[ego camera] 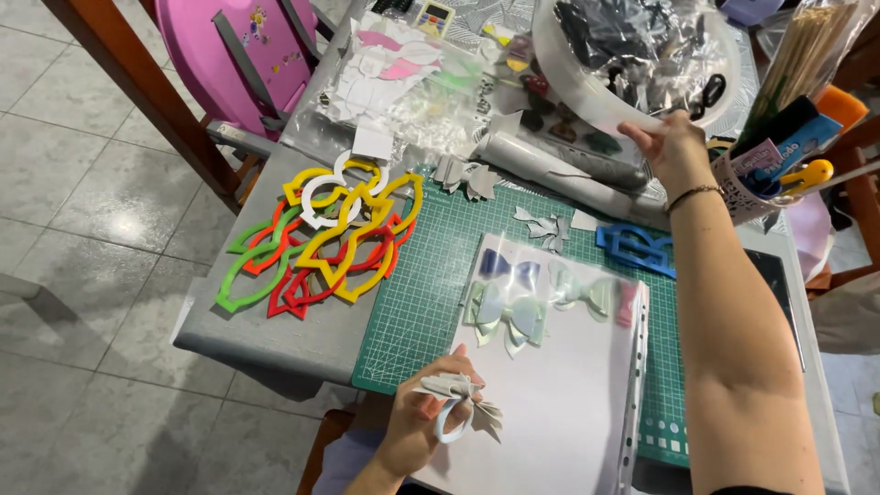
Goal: Organizing and packing various craft components and templates into plastic sleeves
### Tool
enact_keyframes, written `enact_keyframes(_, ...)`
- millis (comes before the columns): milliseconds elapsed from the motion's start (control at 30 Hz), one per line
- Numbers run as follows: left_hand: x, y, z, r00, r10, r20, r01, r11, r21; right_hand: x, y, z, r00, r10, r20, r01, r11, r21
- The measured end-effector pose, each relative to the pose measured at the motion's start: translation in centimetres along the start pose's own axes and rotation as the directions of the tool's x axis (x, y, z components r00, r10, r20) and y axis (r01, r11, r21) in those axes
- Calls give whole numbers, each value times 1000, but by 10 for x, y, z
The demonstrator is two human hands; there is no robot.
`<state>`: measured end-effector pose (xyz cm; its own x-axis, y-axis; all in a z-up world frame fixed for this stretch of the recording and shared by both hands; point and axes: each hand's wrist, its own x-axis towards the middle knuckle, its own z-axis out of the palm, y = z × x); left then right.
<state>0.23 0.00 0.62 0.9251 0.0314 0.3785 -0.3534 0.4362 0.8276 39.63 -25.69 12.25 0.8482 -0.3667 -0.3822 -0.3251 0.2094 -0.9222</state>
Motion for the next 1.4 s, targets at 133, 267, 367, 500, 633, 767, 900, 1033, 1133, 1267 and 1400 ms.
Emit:
enact_keyframes(133,3,5,2,1000,-8,-12,8,1000,5,29,15,-17,1000,-18,20,19,999,-26)
enact_keyframes(267,3,5,2,998,-54,-45,53,998,-14,36,35,-16,1000,17,23,-15,997,-70)
enact_keyframes(367,3,8,4,996,-74,-42,74,997,-12,29,41,-25,1000,19,-17,-21,996,-89)
enact_keyframes(500,2,3,2,998,-50,-33,49,999,-14,32,54,-38,980,-164,113,179,975,-134)
enact_keyframes(633,4,3,1,999,-37,-14,37,999,-6,-14,53,-40,966,-217,139,223,974,-29)
enact_keyframes(767,5,-1,2,996,-67,-67,66,998,-23,-86,52,-6,785,-550,285,589,806,-65)
enact_keyframes(900,9,-1,4,997,-23,-70,26,999,37,-123,53,56,464,-518,719,873,405,-271)
enact_keyframes(1033,7,-4,6,995,-18,-102,18,1000,4,-95,79,134,262,-522,812,965,124,-231)
enact_keyframes(1133,4,-10,7,993,65,-99,-61,997,45,-85,105,187,300,-302,905,934,-98,-343)
enact_keyframes(1267,6,-27,2,987,46,-154,-39,998,54,-72,126,227,256,-218,942,880,-352,-321)
enact_keyframes(1400,-3,-28,0,984,-58,-171,67,997,48,-53,149,237,107,-328,938,768,-572,-288)
